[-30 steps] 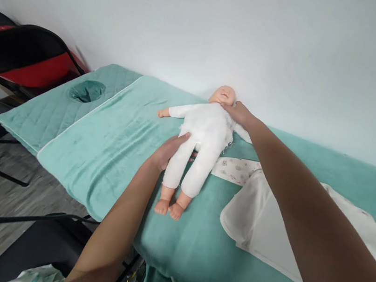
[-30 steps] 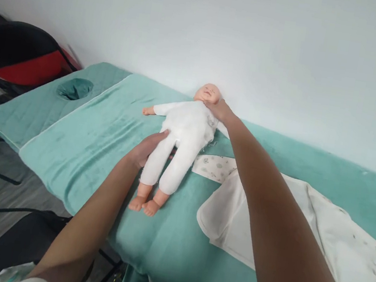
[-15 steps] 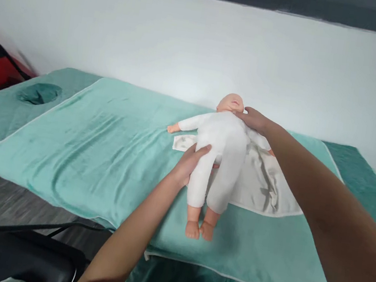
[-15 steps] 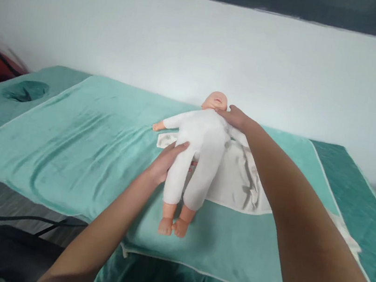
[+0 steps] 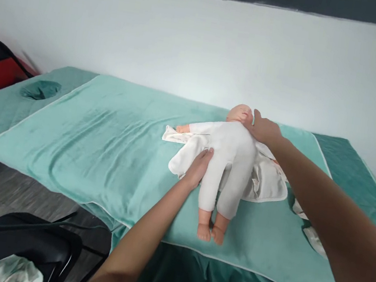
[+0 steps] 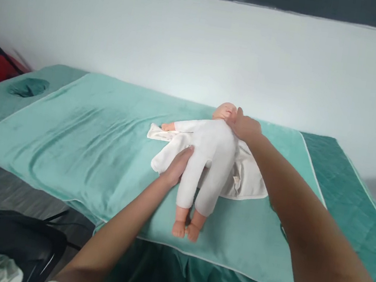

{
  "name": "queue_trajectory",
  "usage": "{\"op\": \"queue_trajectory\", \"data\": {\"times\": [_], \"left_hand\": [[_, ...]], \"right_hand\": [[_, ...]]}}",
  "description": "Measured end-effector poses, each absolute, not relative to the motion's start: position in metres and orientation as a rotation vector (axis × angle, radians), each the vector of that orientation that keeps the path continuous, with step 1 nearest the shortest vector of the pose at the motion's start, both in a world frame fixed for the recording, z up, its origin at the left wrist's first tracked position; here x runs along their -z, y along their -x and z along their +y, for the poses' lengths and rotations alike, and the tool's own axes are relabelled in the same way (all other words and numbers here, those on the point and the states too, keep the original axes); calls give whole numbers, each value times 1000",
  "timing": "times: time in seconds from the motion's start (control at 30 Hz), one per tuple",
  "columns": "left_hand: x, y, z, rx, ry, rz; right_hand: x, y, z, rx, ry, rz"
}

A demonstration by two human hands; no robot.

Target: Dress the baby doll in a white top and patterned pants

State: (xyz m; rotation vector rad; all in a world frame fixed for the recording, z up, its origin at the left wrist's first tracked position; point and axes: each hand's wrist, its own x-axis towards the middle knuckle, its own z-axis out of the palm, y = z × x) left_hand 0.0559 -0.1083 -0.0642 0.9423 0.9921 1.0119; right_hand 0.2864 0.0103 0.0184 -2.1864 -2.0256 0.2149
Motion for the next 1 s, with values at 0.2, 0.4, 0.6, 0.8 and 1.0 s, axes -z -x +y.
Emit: {"op": "queue_trajectory", "data": {"times": [0.2, 0.4, 0.6, 0.8, 1.0], "left_hand": [[77, -51, -93, -1194, -1395, 1338], [88, -50, -92, -1209, -1655, 1455], [93, -38, -77, -999, -2245, 1704], [96, -24, -44, -813, -2237, 2034], [100, -9, -28, -1261, -1632, 1767]], "right_hand": [[-19, -201, 6, 140, 1664, -2404], [21, -123, 32, 29, 1662, -2797], [14, -135, 39, 2, 1701, -2784], [-4, -164, 23, -136, 1589, -2658], [-5, -175, 9, -197, 1411, -2741]]}}
